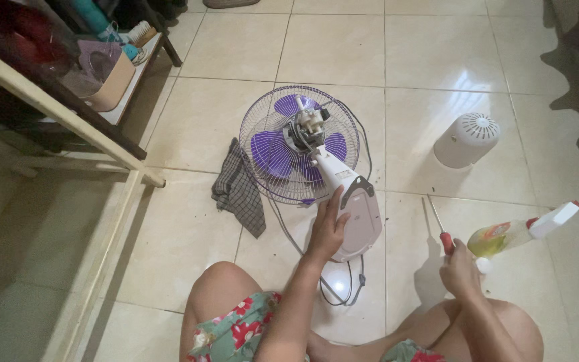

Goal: The person uses a screwdriver to tighten screws on the neck of a standing fan. They then wipe the fan's rear motor housing with a cloth and place it onto the fan head, aligning it with the blades.

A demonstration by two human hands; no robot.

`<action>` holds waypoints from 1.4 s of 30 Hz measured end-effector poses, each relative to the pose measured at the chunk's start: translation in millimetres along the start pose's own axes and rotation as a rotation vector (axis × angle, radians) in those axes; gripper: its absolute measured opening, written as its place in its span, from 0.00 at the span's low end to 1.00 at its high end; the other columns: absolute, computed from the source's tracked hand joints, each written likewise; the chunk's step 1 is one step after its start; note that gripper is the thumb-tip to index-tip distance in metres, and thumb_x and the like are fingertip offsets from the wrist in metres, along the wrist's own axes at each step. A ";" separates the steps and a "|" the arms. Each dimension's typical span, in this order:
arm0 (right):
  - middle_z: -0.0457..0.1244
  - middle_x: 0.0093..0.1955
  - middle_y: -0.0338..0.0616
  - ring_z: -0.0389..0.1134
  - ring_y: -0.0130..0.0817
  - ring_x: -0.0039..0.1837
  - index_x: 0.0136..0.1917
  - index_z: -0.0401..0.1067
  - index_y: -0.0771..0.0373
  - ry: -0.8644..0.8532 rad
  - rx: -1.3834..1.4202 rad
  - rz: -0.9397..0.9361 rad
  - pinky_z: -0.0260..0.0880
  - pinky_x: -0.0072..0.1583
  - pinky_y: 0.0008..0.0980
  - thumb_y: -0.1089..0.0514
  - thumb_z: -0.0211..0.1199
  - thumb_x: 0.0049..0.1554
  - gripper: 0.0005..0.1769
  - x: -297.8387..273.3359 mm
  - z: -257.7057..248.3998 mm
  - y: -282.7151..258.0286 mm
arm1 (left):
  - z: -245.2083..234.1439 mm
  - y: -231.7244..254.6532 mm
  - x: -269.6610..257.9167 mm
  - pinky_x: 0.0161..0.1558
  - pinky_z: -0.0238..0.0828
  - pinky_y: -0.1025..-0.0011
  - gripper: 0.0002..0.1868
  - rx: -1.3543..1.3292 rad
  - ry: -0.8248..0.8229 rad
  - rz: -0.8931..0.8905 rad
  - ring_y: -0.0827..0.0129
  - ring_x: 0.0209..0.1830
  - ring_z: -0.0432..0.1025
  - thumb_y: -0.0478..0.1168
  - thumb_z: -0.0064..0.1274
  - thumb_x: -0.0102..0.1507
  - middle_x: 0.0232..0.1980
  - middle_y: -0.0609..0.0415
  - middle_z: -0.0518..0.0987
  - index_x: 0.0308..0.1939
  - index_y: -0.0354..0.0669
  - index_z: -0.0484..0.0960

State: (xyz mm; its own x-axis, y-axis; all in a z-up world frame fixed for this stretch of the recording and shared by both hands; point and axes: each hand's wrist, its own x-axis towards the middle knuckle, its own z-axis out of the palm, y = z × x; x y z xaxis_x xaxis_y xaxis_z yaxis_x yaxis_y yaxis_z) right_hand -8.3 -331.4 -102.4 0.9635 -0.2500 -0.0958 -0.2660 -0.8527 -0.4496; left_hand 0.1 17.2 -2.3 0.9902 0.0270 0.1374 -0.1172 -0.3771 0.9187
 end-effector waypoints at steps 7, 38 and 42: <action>0.58 0.65 0.69 0.61 0.75 0.63 0.81 0.48 0.47 -0.080 -0.004 0.138 0.60 0.66 0.65 0.59 0.50 0.60 0.37 16.7 35.1 -6.0 | -6.3 14.3 -2.7 0.64 0.68 0.58 0.34 -0.014 -0.002 0.030 0.50 0.70 0.67 0.38 0.50 0.69 0.69 0.43 0.69 0.78 0.61 0.58; 0.57 0.68 0.64 0.59 0.64 0.68 0.73 0.64 0.60 0.144 0.114 -0.033 0.59 0.70 0.56 0.46 0.67 0.55 0.37 76.8 35.6 -6.9 | -17.8 -24.8 -142.2 0.68 0.66 0.59 0.27 -0.287 -0.294 -0.014 0.46 0.73 0.64 0.32 0.50 0.70 0.72 0.35 0.64 0.73 0.43 0.63; 0.59 0.68 0.61 0.57 0.60 0.73 0.71 0.66 0.63 0.275 0.111 -0.143 0.56 0.75 0.54 0.51 0.66 0.61 0.29 136.5 18.1 -3.4 | -24.2 -14.4 -136.7 0.69 0.69 0.60 0.24 -0.580 -0.406 -0.317 0.49 0.76 0.60 0.38 0.42 0.72 0.75 0.43 0.57 0.72 0.47 0.61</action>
State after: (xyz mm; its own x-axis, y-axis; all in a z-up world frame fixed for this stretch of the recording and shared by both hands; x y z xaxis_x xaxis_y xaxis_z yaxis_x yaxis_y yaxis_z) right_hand 124.6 -354.3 -130.0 0.9424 -0.2587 0.2122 -0.1088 -0.8365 -0.5371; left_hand -135.3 41.3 -25.4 0.9205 -0.3309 -0.2078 0.2657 0.1402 0.9538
